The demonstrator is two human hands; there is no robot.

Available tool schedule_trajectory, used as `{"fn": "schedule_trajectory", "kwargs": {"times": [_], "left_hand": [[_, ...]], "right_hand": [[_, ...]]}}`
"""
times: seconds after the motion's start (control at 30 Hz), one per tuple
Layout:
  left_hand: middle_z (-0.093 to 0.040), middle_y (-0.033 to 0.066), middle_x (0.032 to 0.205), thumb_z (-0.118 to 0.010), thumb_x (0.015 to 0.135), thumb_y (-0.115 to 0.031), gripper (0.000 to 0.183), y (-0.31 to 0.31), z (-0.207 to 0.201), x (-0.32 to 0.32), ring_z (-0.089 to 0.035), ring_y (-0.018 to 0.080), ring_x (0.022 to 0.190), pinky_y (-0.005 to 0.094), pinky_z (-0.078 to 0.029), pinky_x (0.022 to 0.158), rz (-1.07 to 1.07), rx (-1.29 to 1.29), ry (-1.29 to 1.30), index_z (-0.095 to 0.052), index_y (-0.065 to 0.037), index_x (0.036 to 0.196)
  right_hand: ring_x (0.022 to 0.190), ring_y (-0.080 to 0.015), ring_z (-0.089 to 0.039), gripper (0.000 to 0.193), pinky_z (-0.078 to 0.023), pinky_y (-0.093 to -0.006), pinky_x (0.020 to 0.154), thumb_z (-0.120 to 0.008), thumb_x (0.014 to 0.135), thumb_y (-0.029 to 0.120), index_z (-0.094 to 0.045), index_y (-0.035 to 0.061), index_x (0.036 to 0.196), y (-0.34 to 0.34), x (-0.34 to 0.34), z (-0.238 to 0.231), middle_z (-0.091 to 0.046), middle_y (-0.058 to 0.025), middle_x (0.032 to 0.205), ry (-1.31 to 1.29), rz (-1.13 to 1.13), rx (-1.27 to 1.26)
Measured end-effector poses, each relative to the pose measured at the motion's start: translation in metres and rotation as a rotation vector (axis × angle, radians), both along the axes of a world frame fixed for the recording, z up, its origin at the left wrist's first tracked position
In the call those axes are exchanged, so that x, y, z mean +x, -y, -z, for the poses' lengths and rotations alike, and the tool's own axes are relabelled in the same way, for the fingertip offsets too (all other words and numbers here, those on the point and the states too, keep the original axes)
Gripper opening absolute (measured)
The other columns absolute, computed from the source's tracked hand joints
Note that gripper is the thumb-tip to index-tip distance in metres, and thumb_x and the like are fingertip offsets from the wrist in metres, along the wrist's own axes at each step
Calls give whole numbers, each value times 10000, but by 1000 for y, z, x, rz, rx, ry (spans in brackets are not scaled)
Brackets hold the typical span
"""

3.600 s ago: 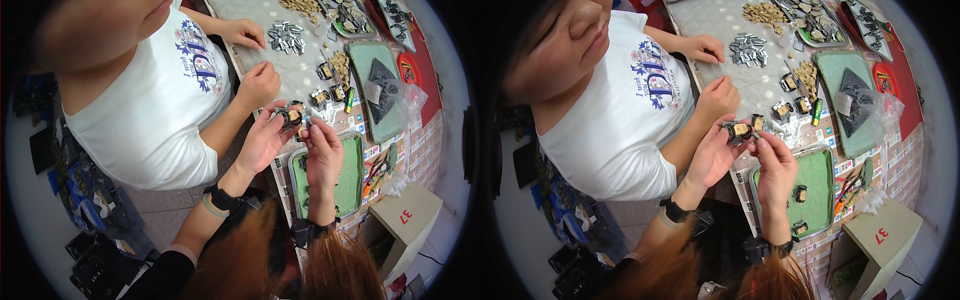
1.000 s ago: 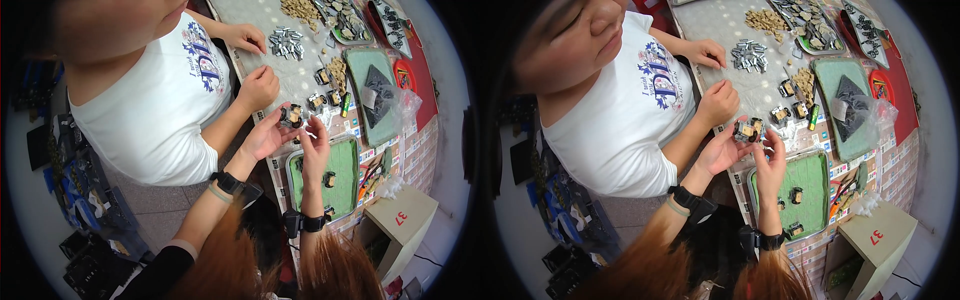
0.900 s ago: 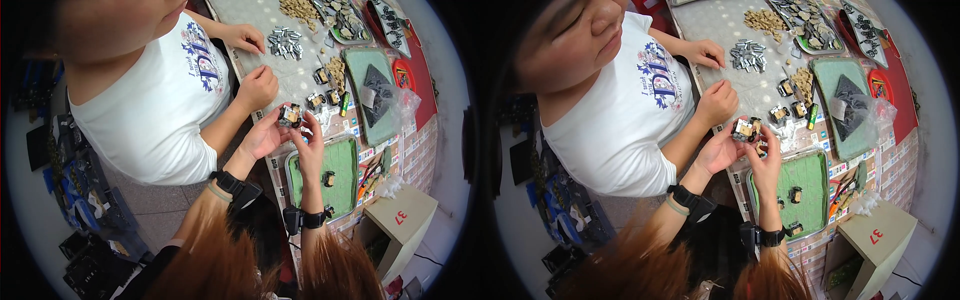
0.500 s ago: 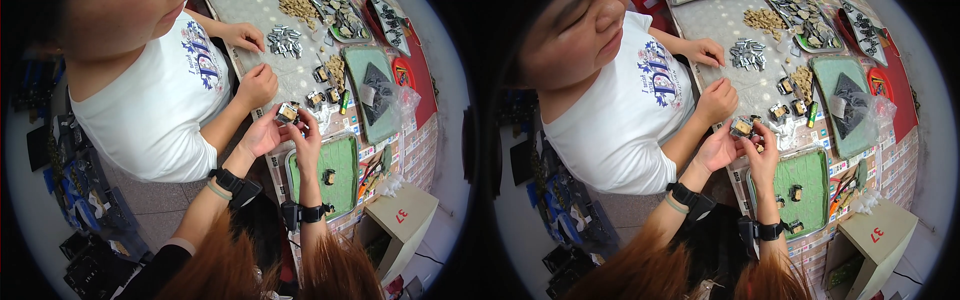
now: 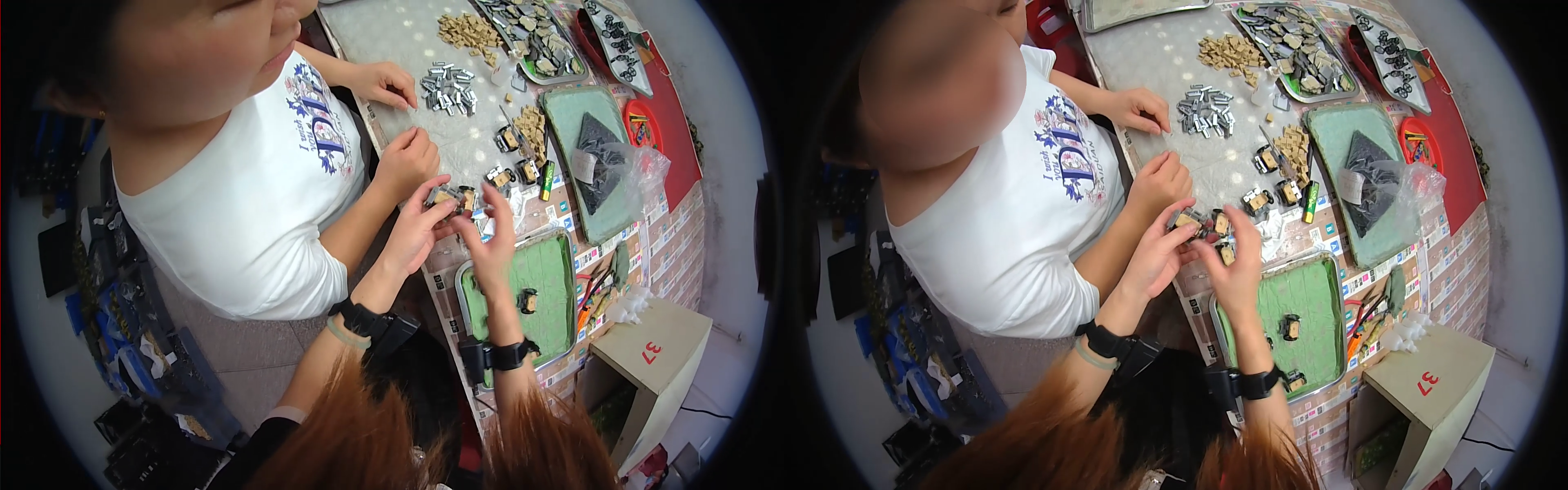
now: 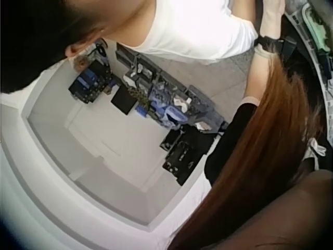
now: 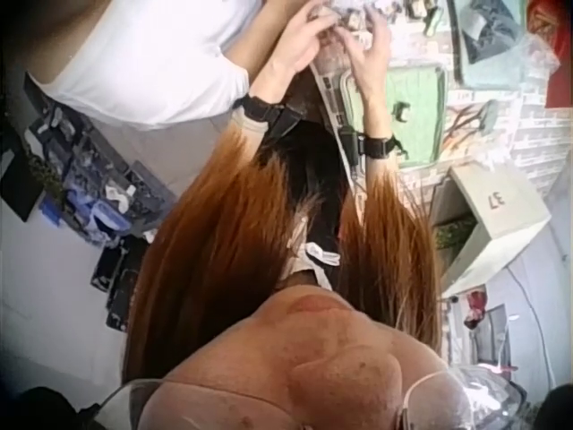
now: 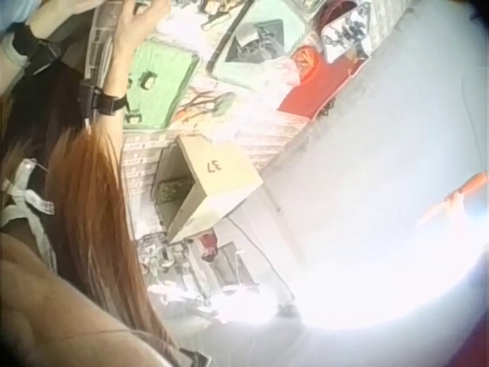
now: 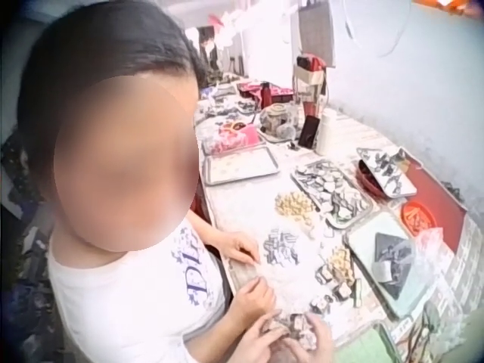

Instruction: Assembling small electronic components and placing them on a tray.

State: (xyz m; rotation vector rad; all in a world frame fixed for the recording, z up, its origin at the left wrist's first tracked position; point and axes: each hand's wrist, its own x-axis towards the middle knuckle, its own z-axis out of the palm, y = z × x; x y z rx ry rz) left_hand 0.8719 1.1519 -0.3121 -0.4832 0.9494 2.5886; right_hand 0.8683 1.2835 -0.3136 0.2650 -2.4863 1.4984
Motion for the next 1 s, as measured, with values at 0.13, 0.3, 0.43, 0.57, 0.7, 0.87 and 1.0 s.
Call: {"fn": "schedule_trajectory", "kwargs": {"times": [0.13, 0.3, 0.43, 0.57, 0.7, 0.87, 1.0], "left_hand": [[-521, 149, 1036, -457, 853, -75, 353, 1, -11, 3, -562, 207, 863, 288, -449, 721, -66, -73, -32, -344, -72, 1187], [-515, 159, 1059, -454, 850, -62, 349, 5, -30, 7, -553, 210, 880, 287, -438, 743, -133, -78, -9, -342, -75, 1181], [-506, 166, 1085, -461, 852, -76, 371, 14, -33, 17, -550, 215, 902, 293, -434, 753, -152, -91, 3, -334, -79, 1201], [-503, 163, 1089, -460, 857, -86, 377, 21, -35, 18, -552, 212, 898, 299, -432, 759, -125, -101, 33, -335, -82, 1213], [-505, 147, 1092, -475, 852, -97, 394, 24, -41, 17, -552, 201, 895, 285, -425, 761, -137, -124, 34, -340, -81, 1221], [-509, 131, 1098, -491, 846, -113, 387, 26, -42, 19, -551, 192, 897, 274, -417, 765, -128, -142, 49, -362, -72, 1208], [-511, 131, 1098, -500, 842, -121, 381, 23, -37, 15, -550, 191, 899, 283, -415, 770, -141, -123, 34, -374, -66, 1198]], "right_hand": [[779, -231, -578, 251, -442, -311, 688, -595, 747, 116, -567, -2, 966, -18, -74, 14, -594, -142, 847, 173, 11, -2], [756, -271, -580, 222, -441, -336, 689, -555, 754, 147, -592, 3, 919, -3, -170, 40, -601, -162, 807, 190, 37, 156], [815, -312, -549, 206, -430, -376, 731, -543, 733, 141, -612, 46, 903, 11, -185, 59, -576, -151, 867, 102, 22, 402], [850, -317, -527, 173, -420, -379, 748, -536, 732, 131, -623, 55, 860, 17, -187, 53, -563, -150, 873, 131, 99, 331], [839, -320, -524, 154, -415, -383, 747, -530, 737, 121, -628, 52, 834, 20, -207, 50, -565, -148, 855, 46, 81, 347], [841, -299, -528, 149, -409, -361, 755, -521, 739, 91, -642, 46, 814, 32, -227, 48, -571, -137, 866, -47, -83, 436], [902, -303, -480, 154, -383, -363, 803, -528, 722, 73, -638, 52, 828, 21, -231, 51, -568, -119, 884, -89, -173, 537]]}}
